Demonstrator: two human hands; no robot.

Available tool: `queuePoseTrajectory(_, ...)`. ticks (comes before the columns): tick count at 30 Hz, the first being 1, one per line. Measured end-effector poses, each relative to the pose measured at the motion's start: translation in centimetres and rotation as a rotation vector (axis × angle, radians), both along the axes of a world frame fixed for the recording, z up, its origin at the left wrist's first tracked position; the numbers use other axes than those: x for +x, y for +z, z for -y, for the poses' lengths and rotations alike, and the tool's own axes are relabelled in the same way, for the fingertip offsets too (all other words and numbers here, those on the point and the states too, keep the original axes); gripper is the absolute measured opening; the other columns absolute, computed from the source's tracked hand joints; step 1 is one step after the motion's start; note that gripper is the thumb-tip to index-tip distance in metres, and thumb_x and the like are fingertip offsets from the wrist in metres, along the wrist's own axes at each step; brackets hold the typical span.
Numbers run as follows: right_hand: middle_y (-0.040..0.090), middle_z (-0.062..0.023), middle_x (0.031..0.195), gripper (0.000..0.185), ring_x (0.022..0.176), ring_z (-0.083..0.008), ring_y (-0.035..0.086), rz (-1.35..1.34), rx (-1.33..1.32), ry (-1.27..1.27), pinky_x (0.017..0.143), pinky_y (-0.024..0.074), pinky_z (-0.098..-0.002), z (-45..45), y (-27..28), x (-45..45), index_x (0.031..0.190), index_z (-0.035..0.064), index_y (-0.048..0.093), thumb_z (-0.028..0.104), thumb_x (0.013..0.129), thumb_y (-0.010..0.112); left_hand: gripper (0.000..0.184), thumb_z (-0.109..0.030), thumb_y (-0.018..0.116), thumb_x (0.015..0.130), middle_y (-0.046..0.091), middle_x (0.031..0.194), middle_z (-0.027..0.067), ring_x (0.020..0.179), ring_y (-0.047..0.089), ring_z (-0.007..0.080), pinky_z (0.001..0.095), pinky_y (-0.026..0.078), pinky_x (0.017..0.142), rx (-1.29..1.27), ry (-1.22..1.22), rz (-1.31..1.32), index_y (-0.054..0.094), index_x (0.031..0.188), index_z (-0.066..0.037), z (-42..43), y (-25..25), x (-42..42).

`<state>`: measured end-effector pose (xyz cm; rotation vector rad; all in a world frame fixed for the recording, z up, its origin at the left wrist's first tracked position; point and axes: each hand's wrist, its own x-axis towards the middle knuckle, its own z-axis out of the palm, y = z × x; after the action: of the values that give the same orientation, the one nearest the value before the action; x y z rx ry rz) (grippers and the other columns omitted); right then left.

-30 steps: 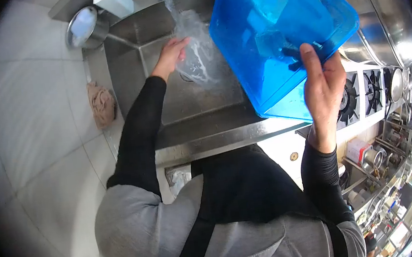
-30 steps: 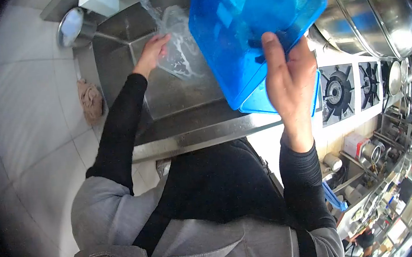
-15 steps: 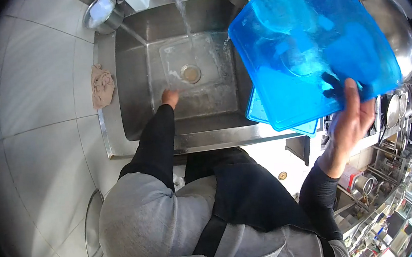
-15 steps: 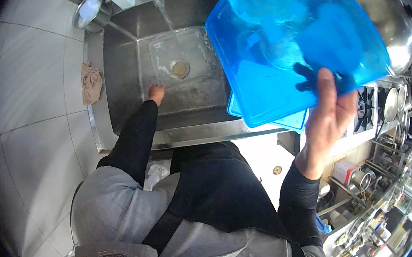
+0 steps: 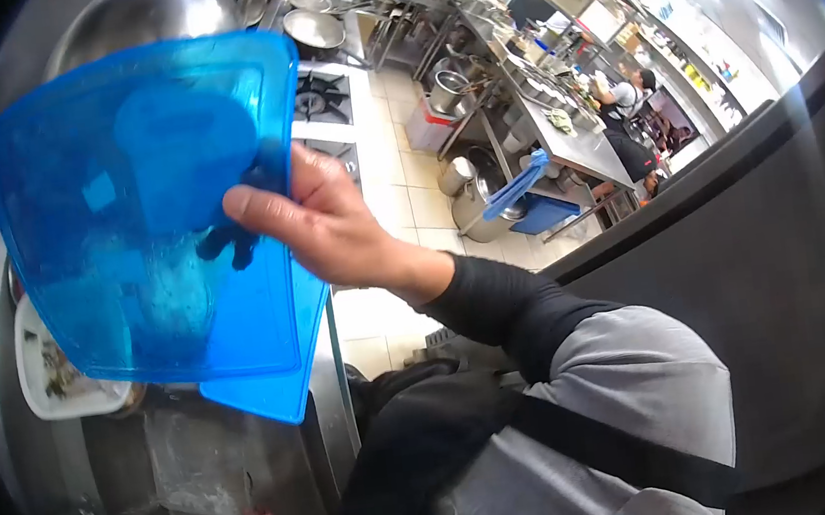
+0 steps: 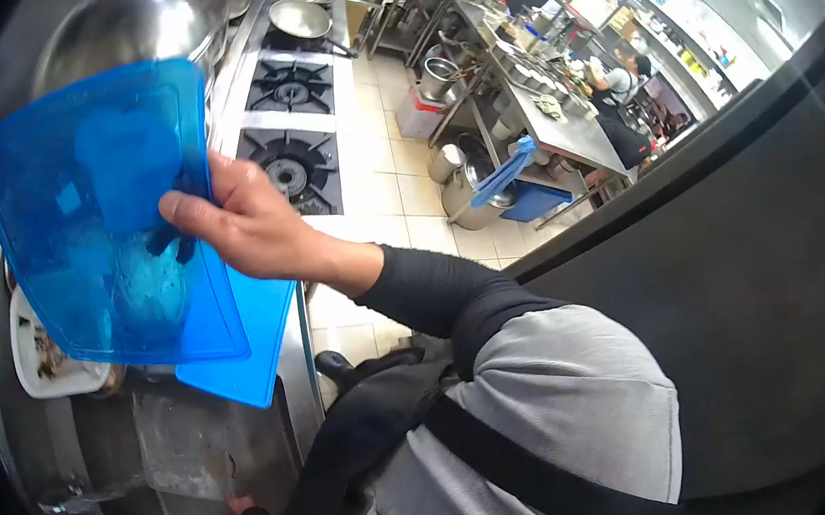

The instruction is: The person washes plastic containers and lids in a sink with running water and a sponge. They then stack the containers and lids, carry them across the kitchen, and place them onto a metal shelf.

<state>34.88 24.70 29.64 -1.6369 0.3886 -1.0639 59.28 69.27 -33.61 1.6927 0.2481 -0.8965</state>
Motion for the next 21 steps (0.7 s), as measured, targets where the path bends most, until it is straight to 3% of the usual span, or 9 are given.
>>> queuePoseTrajectory(1, 0.069, -0.0076, 0.094, 0.031, 0.079, -0.0120, 0.065, 0.008, -0.021, -0.012, 0.070, 0.0536, -0.0284, 0.8, -0.2, -0.4, 0.122, -0.0006, 0.054, 0.019, 0.099, 0.055, 0.051, -0.015, 0.055, 0.091, 0.048, 0.130, 0.0197, 0.116, 0.048, 0.0277, 0.0397, 0.051, 0.086, -0.132, 0.366, -0.110, 0.041, 0.137, 0.001, 1.4, 1.5, 0.2)
queuePoseTrajectory(2, 0.067, -0.0117, 0.101, 0.030, 0.085, -0.0205, 0.070, -0.065, -0.045, 0.001, 0.064, 0.0567, -0.0296, 1.3, -0.2, -1.4, 0.123, -0.0019, 0.049, 0.016, 0.100, 0.055, 0.049, -0.014, 0.056, 0.088, 0.052, 0.124, 0.0191, 0.110, 0.050, 0.0271, 0.0396, 0.050, 0.086, 0.226, -0.059, 0.132, 0.044, 0.133, 0.001, 2.1, 2.6, 1.3)
queuePoseTrajectory(3, 0.067, -0.0102, 0.100, 0.030, 0.084, -0.0182, 0.069, -0.089, -0.034, 0.020, 0.065, 0.0560, -0.0292, 1.7, -0.2, -2.2, 0.122, -0.0017, 0.050, 0.017, 0.100, 0.055, 0.048, -0.014, 0.056, 0.086, 0.055, 0.118, 0.0184, 0.105, 0.052, 0.0265, 0.0395, 0.050, 0.086, 0.584, -0.481, 0.382, 0.047, 0.130, 0.002, 2.6, 3.7, 2.3)
queuePoseTrajectory(4, 0.067, -0.0097, 0.098, 0.028, 0.084, -0.0169, 0.068, -0.081, -0.068, -0.007, 0.067, 0.0555, -0.0290, 2.2, -0.5, -2.8, 0.121, -0.0014, 0.051, 0.017, 0.100, 0.055, 0.040, -0.013, 0.057, 0.088, 0.056, 0.116, 0.0177, 0.106, 0.055, 0.0282, 0.0427, 0.050, 0.085, 0.411, 0.034, 0.199, 0.051, 0.124, 0.003, 4.0, 5.6, 1.8)
queuePoseTrajectory(5, 0.067, -0.0092, 0.097, 0.027, 0.083, -0.0156, 0.068, -0.074, -0.098, -0.036, 0.068, 0.0549, -0.0288, 2.8, -1.0, -3.4, 0.120, -0.0012, 0.052, 0.016, 0.100, 0.055, 0.033, -0.012, 0.057, 0.089, 0.057, 0.115, 0.0169, 0.106, 0.058, 0.0299, 0.0459, 0.051, 0.084, 0.188, 0.598, 0.147, 0.055, 0.119, 0.003, 7.2, 11.8, 0.1)
queuePoseTrajectory(6, 0.067, -0.0088, 0.097, 0.026, 0.084, -0.0147, 0.067, -0.074, -0.083, -0.043, 0.069, 0.0545, -0.0288, 3.2, -0.7, -4.1, 0.119, -0.0010, 0.052, 0.016, 0.100, 0.055, 0.033, -0.012, 0.056, 0.090, 0.057, 0.115, 0.0170, 0.107, 0.058, 0.0296, 0.0453, 0.051, 0.085, 0.154, 0.603, 0.200, 0.054, 0.119, 0.003, 9.2, 13.9, 0.4)
queuePoseTrajectory(13, 0.066, -0.0089, 0.088, 0.024, 0.076, -0.0132, 0.063, -0.010, -0.076, -0.073, 0.068, 0.0520, -0.0287, 6.4, -1.1, -8.9, 0.116, -0.0027, 0.055, 0.016, 0.100, 0.054, 0.035, -0.013, 0.052, 0.093, 0.057, 0.120, 0.0176, 0.110, 0.057, 0.0279, 0.0414, 0.047, 0.092, 0.252, 0.003, 0.715, 0.054, 0.124, 0.002, 15.7, 22.3, 6.8)
queuePoseTrajectory(20, 0.062, -0.0123, 0.072, 0.025, 0.061, -0.0133, 0.054, 0.049, -0.142, -0.125, 0.059, 0.0452, -0.0324, 8.6, -1.5, -12.7, 0.115, -0.0024, 0.056, 0.015, 0.098, 0.055, 0.036, -0.014, 0.047, 0.096, 0.058, 0.124, 0.0183, 0.114, 0.057, 0.0262, 0.0374, 0.044, 0.100, 0.408, -0.345, 1.106, 0.053, 0.129, 0.000, 11.6, 28.8, 15.0)
queuePoseTrajectory(21, 0.063, -0.0119, 0.076, 0.024, 0.062, -0.0154, 0.055, 0.011, -0.231, -0.205, 0.059, 0.0450, -0.0321, 9.3, -1.6, -13.3, 0.115, -0.0011, 0.058, 0.014, 0.097, 0.057, 0.037, -0.015, 0.047, 0.096, 0.058, 0.125, 0.0183, 0.114, 0.057, 0.0260, 0.0368, 0.043, 0.101, 0.409, -0.400, 1.155, 0.053, 0.129, 0.000, 10.7, 29.4, 16.1)
